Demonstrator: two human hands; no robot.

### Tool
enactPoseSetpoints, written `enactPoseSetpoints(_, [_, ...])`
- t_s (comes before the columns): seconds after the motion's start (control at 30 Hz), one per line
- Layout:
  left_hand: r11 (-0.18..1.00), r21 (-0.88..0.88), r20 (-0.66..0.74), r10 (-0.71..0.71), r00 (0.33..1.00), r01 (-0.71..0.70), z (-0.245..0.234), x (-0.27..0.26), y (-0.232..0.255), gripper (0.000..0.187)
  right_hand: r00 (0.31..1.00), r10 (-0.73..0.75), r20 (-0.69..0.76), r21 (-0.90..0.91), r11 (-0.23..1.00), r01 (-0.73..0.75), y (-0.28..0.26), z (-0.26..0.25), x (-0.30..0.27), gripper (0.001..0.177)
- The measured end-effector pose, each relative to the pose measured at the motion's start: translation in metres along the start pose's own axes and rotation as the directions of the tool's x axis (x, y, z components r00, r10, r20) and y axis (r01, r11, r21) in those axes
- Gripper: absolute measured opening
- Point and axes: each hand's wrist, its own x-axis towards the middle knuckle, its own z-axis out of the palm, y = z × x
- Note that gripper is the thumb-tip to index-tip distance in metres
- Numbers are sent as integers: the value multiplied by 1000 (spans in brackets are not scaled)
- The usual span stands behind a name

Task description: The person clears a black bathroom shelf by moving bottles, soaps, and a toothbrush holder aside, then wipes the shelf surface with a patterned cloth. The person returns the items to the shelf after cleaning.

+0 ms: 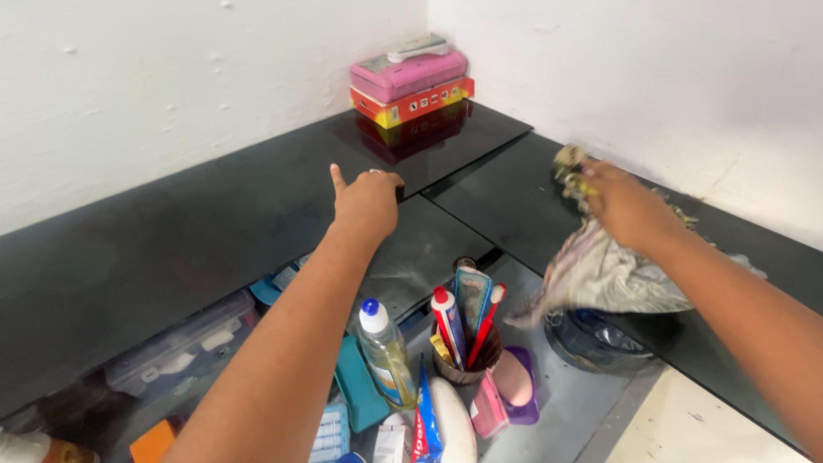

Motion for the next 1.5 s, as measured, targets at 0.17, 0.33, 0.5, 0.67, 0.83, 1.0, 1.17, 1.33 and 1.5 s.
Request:
enactPoseSetpoints(0.17, [999,45,1,-2,1000,2,3,-1,1,48,972,229,-42,-60,971,-232,22,35,27,42])
enactPoseSetpoints(0.33, [997,78,-13,1,1000,0,5,-5,6,47,1000,-24,5,-18,1000,24,-27,49,51,44])
enactPoseSetpoints(0.5, [995,95,-6,21,1000,-21,3,-6,4,48,955,-278,108,163,952,259,-107,21,0,47])
enactPoseSetpoints(0.67, [999,-3,-18,36,999,-36,4,-4,-6,50,964,-187,187,224,964,143,-76,-22,-24,48])
enactPoseSetpoints(0.83, [1000,8,-4,17,1000,-17,1,-4,-4,50,993,118,-18,68,991,-117,19,6,14,47])
enactPoseSetpoints(1.0, [999,53,-7,2,1000,-1,-6,-3,4,48,988,38,-150,-118,991,-57,28,73,75,42])
enactPoseSetpoints(1.17, [994,109,21,-28,999,26,-8,-2,10,48,999,15,-34,-7,1000,-15,-85,100,97,45])
enactPoseSetpoints(1.33, [997,78,26,-28,999,25,-12,-4,8,50,988,-139,68,298,948,113,-126,37,34,46])
enactPoseSetpoints(1.5, [997,74,44,-12,999,9,-12,-3,0,52,965,-111,236,226,973,56,-71,-36,-27,50])
